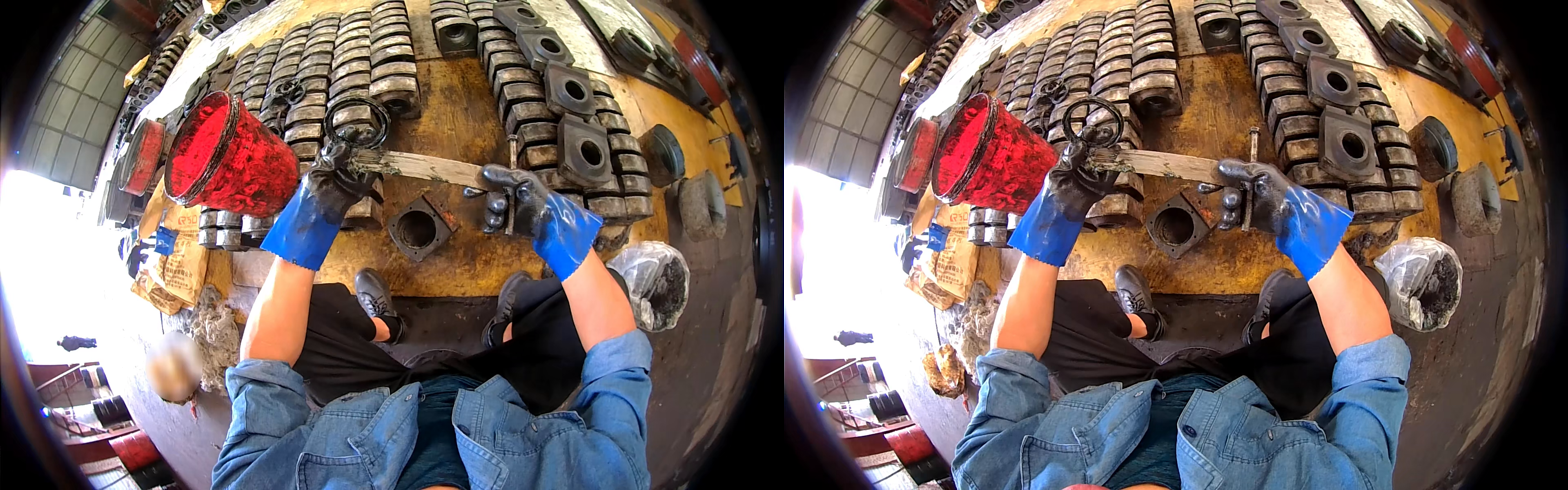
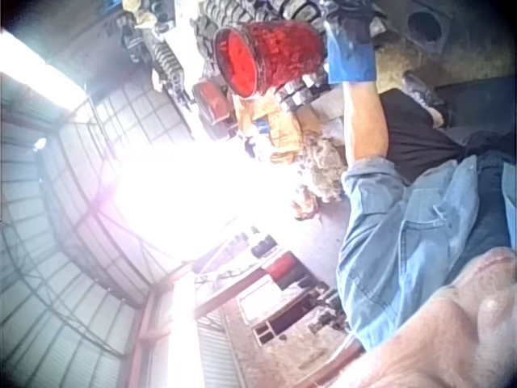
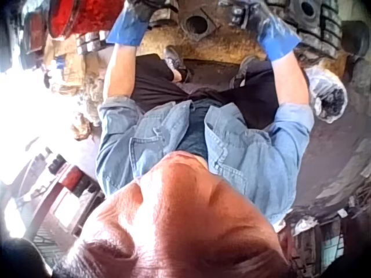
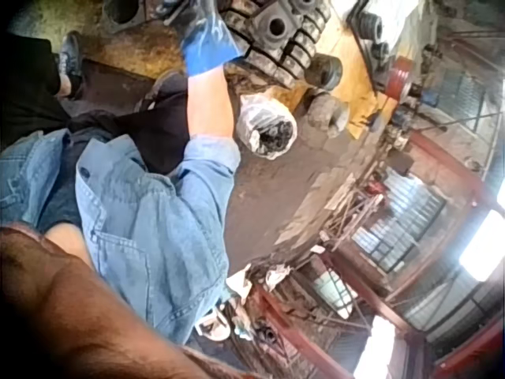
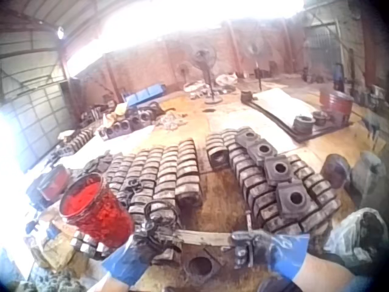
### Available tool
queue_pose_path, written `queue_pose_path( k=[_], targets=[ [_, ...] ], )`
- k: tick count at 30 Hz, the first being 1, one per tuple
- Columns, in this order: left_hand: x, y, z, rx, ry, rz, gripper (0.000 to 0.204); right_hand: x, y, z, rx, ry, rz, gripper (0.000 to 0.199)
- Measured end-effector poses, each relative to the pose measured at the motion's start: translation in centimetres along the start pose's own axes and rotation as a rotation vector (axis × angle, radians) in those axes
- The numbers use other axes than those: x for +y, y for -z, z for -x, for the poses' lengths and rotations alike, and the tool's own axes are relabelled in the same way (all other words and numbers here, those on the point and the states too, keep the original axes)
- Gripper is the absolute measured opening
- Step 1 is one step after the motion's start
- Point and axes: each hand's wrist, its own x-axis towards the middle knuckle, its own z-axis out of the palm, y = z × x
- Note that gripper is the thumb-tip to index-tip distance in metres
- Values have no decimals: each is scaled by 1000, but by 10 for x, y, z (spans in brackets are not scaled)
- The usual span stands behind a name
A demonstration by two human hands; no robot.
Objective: The person scoops a dark paste from a white bag using a metal trowel and applies it into the central cavity of a square metal component. The person repeatedly scrapes the trowel against the component's edges to smooth the paste and ensure coverage.
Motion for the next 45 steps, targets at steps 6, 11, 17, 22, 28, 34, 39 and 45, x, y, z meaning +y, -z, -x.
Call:
queue_pose_path(
  k=[6, 11, 17, 22, 28, 34, 39, 45],
  targets=[
    [0, 11, 0, 102, 431, 1247, 40, 6, 5, -10, 27, 14, -60, 31],
    [-27, 18, -8, -39, -136, -313, 37, 4, -7, -6, 174, 58, -8, 35],
    [-23, 30, -9, 164, 558, 1312, 39, -7, -7, 4, 226, 115, 10, 38],
    [-13, 29, -3, 123, 532, 1299, 36, -8, -12, 8, 241, 153, 4, 39],
    [-16, 28, -4, 168, 529, 1304, 35, -8, -14, 7, 208, 91, 50, 37],
    [-14, 24, -1, 81, 572, 1269, 32, -11, 2, 3, 198, 146, -32, 38],
    [-5, 12, -6, 315, 666, 1237, 25, -7, 7, -2, -82, 310, -137, 41],
    [0, 16, -2, 342, 483, 1281, 39, 5, -4, -6, 69, 221, -75, 36]
  ],
)
